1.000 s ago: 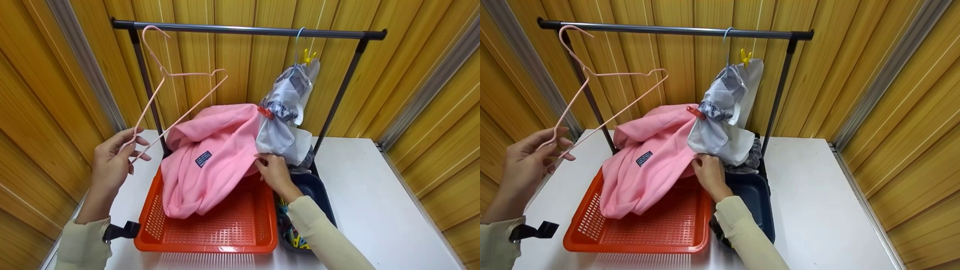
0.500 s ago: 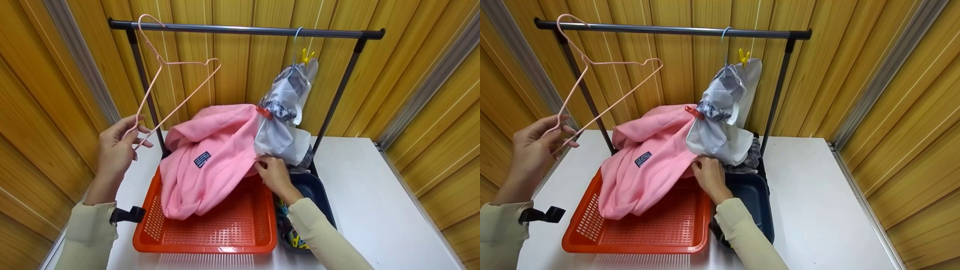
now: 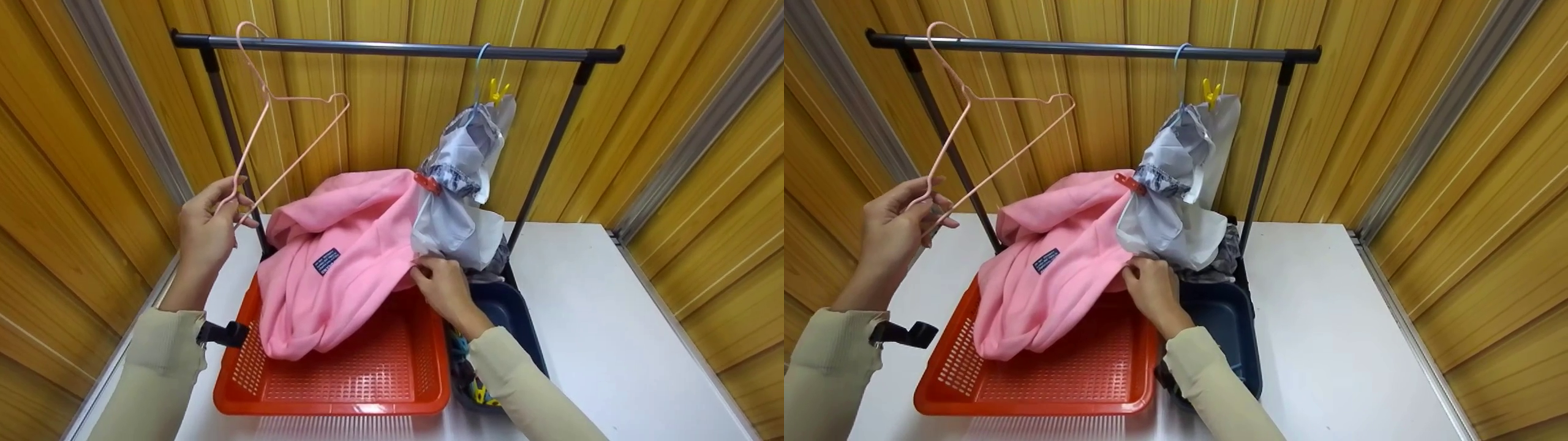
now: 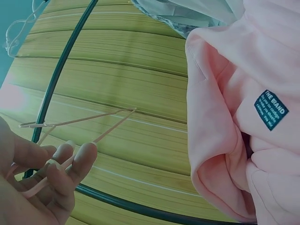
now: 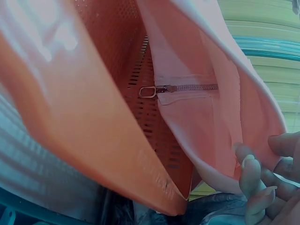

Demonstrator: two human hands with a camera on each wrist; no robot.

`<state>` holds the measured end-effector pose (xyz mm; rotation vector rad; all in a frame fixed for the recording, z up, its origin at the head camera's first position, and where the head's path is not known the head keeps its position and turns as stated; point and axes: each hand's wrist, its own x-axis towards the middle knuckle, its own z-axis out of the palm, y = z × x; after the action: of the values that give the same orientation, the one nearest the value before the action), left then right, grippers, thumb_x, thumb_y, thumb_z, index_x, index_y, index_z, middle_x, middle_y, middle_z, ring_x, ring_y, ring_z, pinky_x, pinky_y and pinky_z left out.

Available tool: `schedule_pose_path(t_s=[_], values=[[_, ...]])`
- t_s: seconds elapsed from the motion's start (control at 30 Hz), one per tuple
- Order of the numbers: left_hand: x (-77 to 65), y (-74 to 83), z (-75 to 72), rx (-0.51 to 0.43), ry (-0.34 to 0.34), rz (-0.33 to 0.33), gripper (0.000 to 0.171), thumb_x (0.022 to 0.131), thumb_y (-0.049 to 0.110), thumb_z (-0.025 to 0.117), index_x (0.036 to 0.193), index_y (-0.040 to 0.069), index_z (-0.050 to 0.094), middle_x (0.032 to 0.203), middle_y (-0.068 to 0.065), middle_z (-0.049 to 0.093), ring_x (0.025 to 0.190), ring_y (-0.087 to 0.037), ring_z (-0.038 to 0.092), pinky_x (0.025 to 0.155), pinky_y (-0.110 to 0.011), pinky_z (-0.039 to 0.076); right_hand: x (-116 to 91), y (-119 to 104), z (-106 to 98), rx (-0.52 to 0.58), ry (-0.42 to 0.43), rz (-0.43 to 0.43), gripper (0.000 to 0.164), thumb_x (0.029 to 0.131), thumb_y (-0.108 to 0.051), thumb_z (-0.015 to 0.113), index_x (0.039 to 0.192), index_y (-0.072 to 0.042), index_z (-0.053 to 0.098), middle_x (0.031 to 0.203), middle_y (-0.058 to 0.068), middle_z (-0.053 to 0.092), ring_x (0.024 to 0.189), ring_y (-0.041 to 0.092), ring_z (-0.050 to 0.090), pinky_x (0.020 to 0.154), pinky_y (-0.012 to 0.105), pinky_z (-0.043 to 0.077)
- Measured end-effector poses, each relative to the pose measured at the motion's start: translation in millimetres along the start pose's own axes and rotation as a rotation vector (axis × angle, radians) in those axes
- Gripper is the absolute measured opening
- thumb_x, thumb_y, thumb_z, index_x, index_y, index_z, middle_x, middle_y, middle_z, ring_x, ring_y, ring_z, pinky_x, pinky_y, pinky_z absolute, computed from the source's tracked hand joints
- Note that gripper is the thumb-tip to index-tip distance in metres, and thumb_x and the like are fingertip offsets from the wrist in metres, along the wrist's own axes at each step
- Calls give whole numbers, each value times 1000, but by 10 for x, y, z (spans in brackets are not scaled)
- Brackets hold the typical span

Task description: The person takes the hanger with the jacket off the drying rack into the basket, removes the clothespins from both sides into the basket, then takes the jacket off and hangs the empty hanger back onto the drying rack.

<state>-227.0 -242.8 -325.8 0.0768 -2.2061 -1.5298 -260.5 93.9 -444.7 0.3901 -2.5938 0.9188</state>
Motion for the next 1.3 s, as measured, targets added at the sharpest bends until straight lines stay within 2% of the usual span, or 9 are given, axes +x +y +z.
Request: schedule_pose_path(t_s=[0.27,0.4,0.53,0.67,0.8,0.9,0.97,1.13,1.3], values=[[-30,-58,24,58,-8,-39,35,102,17,44,136,20,54,101,-9,61,66,-10,66,45,-19,43,-43,-138,-42,-40,93,-92,9,84,-16,69,87,-16,77,81,4,74,75,25,70,66,43,53],[-75,-57,29,130,61,-15,38,100,19,48,138,20,51,107,-10,62,79,-12,64,61,-20,50,-40,-201,-61,-35,124,-128,8,84,-15,67,81,-14,74,71,2,69,66,23,65,61,41,50],[-147,-15,49,231,217,76,45,93,21,59,136,13,50,121,-11,56,110,-21,54,95,-35,39,-34,-249,-88,-33,143,-143,11,83,-14,67,73,-14,70,61,0,61,59,20,59,56,38,45],[-210,46,129,316,377,244,51,88,24,65,135,9,50,135,-13,45,129,-25,40,104,-46,23,-24,-292,-114,-38,159,-149,17,83,-14,67,66,-15,65,58,-1,56,55,19,54,53,34,40],[-286,77,337,308,423,474,52,86,26,66,132,5,52,138,-15,44,133,-26,37,113,-44,23,-2,-361,-134,-34,174,-164,19,83,-14,67,64,-15,63,56,0,55,55,18,54,53,33,40],[-381,41,613,296,334,634,57,84,31,68,130,2,52,133,-18,48,129,-28,41,112,-44,28,25,-418,-142,-32,194,-173,15,82,-15,67,67,-14,67,56,1,58,56,20,58,54,36,43],[-483,-17,821,338,220,680,65,81,36,70,133,2,50,131,-18,50,123,-28,45,107,-46,34,44,-454,-138,-35,208,-176,14,82,-15,67,68,-14,68,56,3,59,57,22,59,54,38,44],[-738,-177,1233,487,-59,644,83,75,43,76,140,5,41,135,-14,47,123,-28,46,104,-48,38,72,-532,-132,-47,223,-189,12,82,-14,66,71,-12,70,58,3,62,59,24,63,56,40,47],[-873,-279,1442,586,-146,572,88,71,29,77,144,4,34,139,-15,45,125,-31,46,103,-50,39,92,-584,-156,-37,237,-193,11,85,-14,66,78,-10,74,62,5,67,62,24,66,57,39,49]])
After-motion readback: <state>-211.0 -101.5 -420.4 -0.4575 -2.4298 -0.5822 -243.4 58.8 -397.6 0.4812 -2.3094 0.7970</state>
